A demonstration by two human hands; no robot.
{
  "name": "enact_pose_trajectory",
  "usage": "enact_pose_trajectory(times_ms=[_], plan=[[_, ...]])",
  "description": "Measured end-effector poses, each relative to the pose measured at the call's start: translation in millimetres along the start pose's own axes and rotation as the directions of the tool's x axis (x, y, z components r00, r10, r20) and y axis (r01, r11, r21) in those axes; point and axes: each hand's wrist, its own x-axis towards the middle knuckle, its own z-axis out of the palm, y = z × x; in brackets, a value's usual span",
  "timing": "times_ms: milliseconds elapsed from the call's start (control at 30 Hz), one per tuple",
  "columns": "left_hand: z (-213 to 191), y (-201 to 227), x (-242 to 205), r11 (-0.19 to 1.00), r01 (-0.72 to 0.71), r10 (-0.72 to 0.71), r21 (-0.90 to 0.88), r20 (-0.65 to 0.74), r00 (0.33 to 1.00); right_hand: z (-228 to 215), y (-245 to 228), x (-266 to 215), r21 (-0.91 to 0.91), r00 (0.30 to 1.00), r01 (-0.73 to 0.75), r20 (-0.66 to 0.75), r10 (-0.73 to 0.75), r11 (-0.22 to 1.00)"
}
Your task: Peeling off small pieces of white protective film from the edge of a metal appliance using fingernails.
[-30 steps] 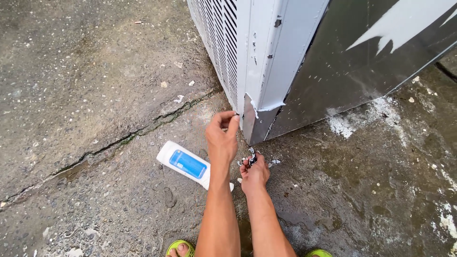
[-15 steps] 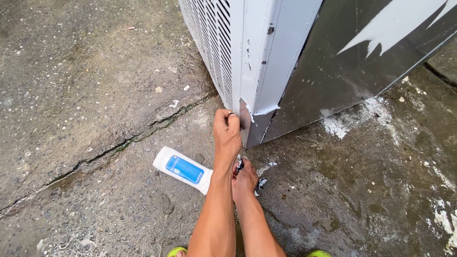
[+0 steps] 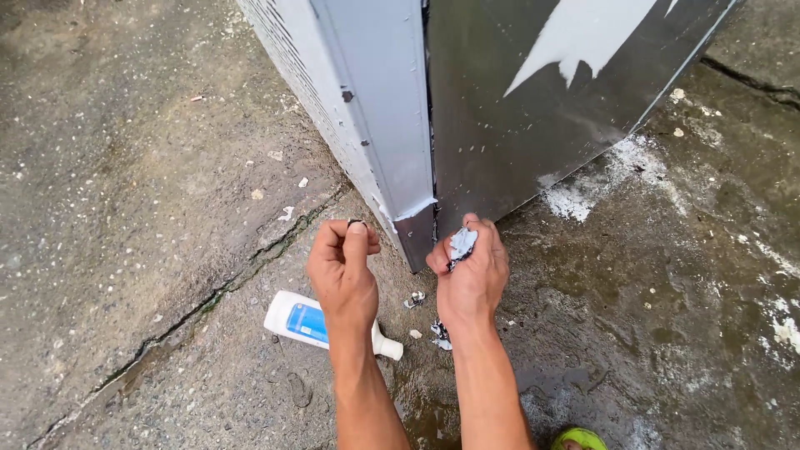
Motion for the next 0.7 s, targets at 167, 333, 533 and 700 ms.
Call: enact_pose_trajectory(times_ms=[167,333,533,700], plan=[[12.8,16.6,-3.4,0.998,-0.059,0.059,0.027,-0.009,0.998,13.3,-22.3,-8.7,-0.128,0.979,-0.114,0.155,0.134,0.985],[23.6,24.2,-9.5,0.990,-0.131,0.131,0.051,0.010,0.991,24.1,-37.9,-9.0,-0.323,0.966,-0.013,0.239,0.095,0.946],[27.1,19.9,-14.6,0.993,-0.104,0.105,0.051,-0.023,0.994,19.5,-37.3,5.9,-0.324,0.962,-0.001,0.257,0.089,0.946],[36.9,22.8,-17.7,0.976,-0.195,0.201,0.098,-0.062,0.978,9.2,-53.7,19.0,-0.033,0.983,-0.063,0.169,0.068,0.997]])
